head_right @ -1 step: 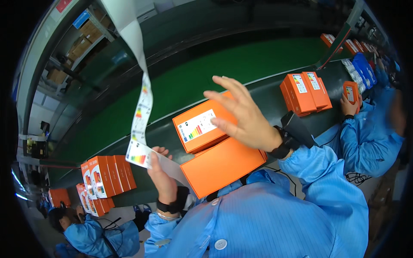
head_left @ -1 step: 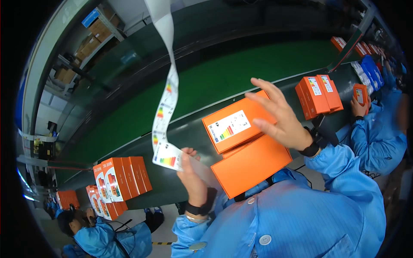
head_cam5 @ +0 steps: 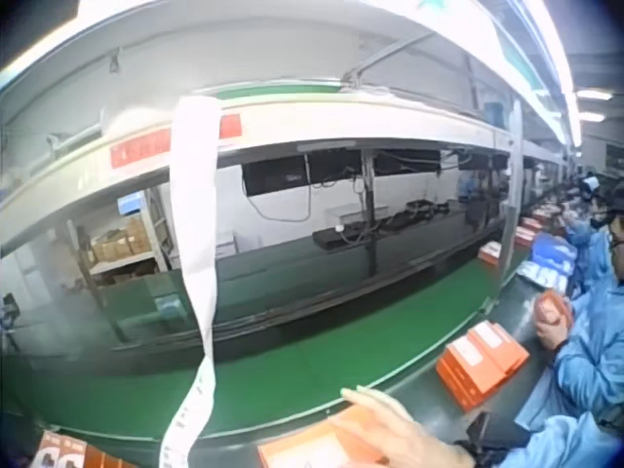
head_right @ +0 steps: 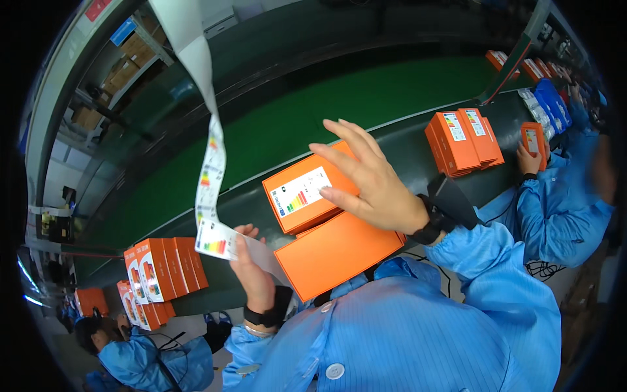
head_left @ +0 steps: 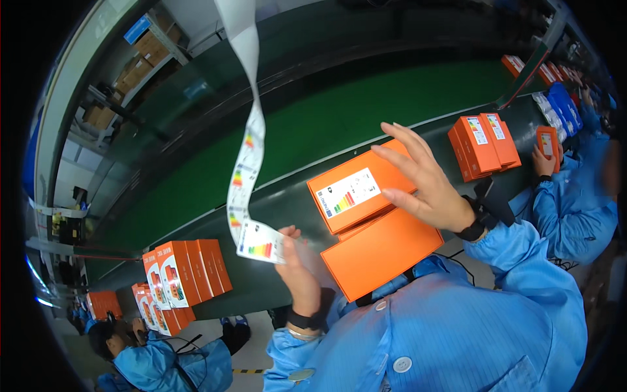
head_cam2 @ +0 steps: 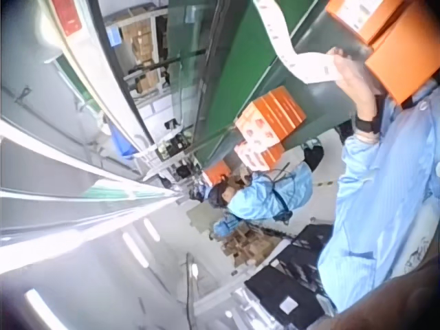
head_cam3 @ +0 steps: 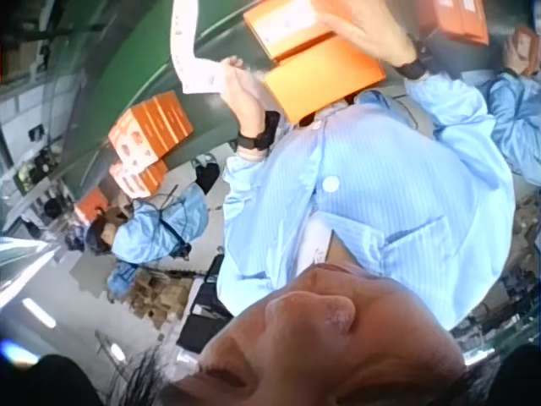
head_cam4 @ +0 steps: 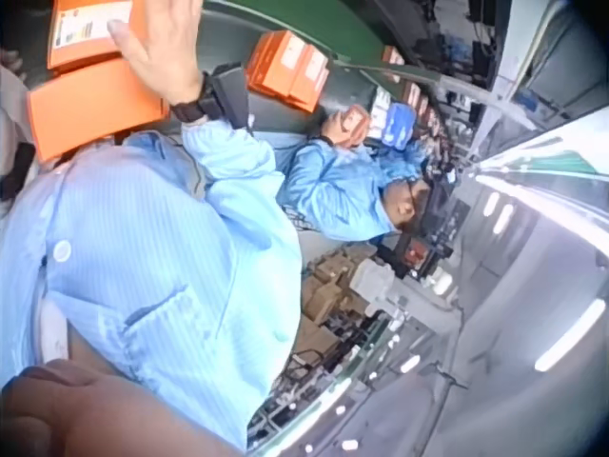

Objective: Applying energy labels from a roll to orange product boxes on an assembly line.

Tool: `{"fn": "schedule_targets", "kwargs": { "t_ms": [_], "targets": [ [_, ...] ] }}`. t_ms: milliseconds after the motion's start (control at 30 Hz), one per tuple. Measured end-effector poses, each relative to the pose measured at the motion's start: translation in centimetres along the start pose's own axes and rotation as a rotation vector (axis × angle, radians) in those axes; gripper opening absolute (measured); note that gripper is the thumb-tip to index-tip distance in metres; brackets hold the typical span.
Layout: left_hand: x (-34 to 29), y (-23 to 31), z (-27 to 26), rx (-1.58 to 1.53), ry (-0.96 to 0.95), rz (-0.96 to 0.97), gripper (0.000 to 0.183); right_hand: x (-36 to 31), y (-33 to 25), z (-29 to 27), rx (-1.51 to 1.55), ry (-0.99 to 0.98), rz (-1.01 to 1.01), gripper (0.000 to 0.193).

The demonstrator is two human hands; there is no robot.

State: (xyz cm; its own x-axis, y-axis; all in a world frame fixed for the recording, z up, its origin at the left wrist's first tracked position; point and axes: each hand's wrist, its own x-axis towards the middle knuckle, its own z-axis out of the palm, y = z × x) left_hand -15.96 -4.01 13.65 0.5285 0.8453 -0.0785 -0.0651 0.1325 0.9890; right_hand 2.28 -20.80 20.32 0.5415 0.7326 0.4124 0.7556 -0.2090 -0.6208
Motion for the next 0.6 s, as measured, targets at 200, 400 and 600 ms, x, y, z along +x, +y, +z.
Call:
{"fn": "schedule_targets", "kwargs": {
  "t_ms": [200, 400, 600],
  "targets": [
    [-2.4, -2.4, 1.8, -0.042, -0.051, 0.009, 0.045, -6.3, 2.9, 0.7, 0.060, -0.009, 0.299, 0.072],
    [-0.9, -3.2, 2.2, -0.048, -0.123, -0.025, 0.046, -6.6, 3.5, 3.1, 0.149, 0.059, 0.327, 0.069],
    [-2.1, 2.2, 0.2, 0.074, -0.176, 0.055, 0.036, -4.3, -0.7, -0.6, -0.090, 0.042, 0.036, 0.055]
  ]
}}
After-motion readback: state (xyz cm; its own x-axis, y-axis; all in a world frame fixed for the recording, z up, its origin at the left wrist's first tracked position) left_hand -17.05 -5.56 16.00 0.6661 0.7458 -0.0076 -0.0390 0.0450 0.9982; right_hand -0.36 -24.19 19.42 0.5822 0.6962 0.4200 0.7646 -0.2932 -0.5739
